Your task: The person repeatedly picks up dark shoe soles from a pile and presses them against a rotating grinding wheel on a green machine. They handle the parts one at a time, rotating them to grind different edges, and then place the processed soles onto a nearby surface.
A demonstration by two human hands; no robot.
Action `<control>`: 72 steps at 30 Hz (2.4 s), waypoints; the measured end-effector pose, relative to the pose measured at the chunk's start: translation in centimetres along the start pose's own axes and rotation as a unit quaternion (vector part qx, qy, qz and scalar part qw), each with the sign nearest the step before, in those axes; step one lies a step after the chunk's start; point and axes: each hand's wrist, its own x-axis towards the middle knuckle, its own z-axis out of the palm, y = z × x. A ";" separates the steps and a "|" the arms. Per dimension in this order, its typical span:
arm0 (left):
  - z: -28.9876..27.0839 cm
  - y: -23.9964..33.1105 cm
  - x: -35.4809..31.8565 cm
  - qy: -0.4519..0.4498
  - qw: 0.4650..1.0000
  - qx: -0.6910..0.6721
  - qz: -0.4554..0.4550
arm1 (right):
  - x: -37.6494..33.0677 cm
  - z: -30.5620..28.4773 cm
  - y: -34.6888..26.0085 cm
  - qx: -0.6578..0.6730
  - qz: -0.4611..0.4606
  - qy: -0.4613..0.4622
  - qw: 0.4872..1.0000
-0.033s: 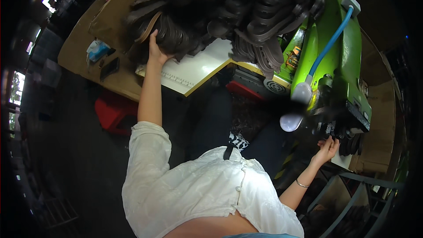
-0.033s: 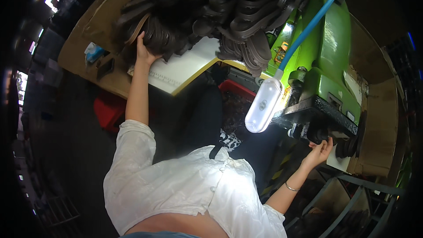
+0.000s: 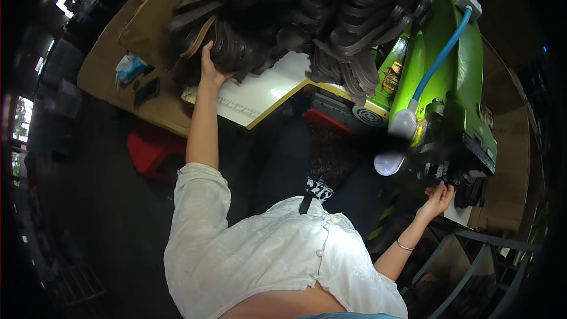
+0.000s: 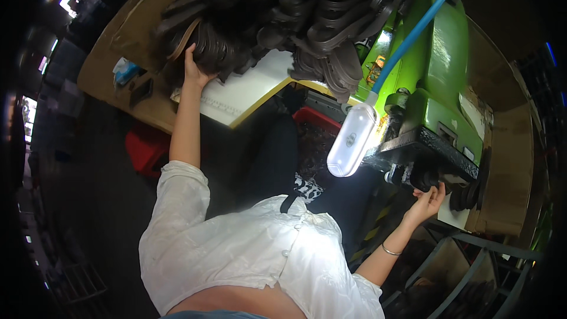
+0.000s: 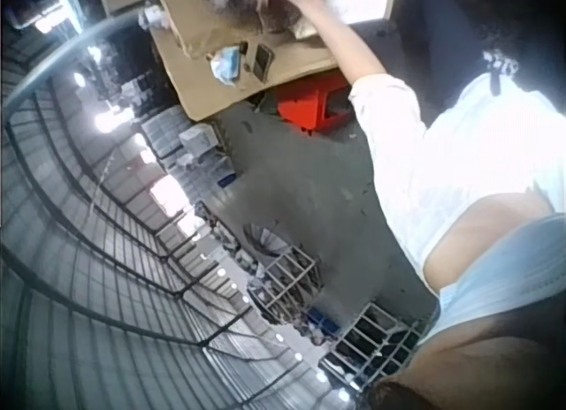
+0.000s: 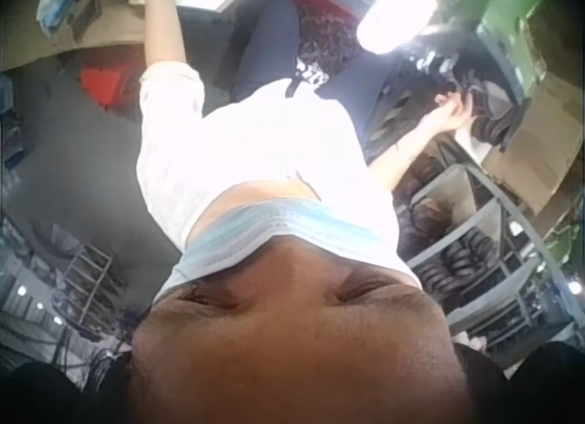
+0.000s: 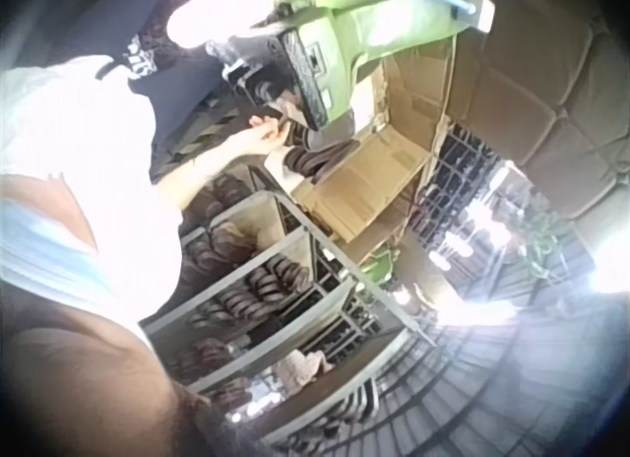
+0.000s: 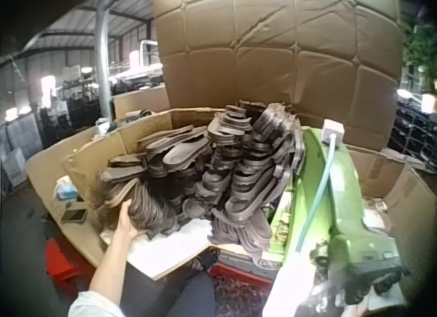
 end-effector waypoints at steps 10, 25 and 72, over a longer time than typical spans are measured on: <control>-0.6 0.4 -3.4 0.035 0.995 -0.068 -0.061 | -0.5 -0.2 0.7 0.011 0.017 -0.018 1.000; 1.2 -2.0 -6.0 0.285 0.885 0.305 0.205 | -0.4 1.2 5.1 0.020 0.040 0.019 0.999; 4.8 2.0 -3.9 0.257 0.590 0.532 0.549 | -6.1 6.1 4.7 -0.083 0.074 -0.291 0.950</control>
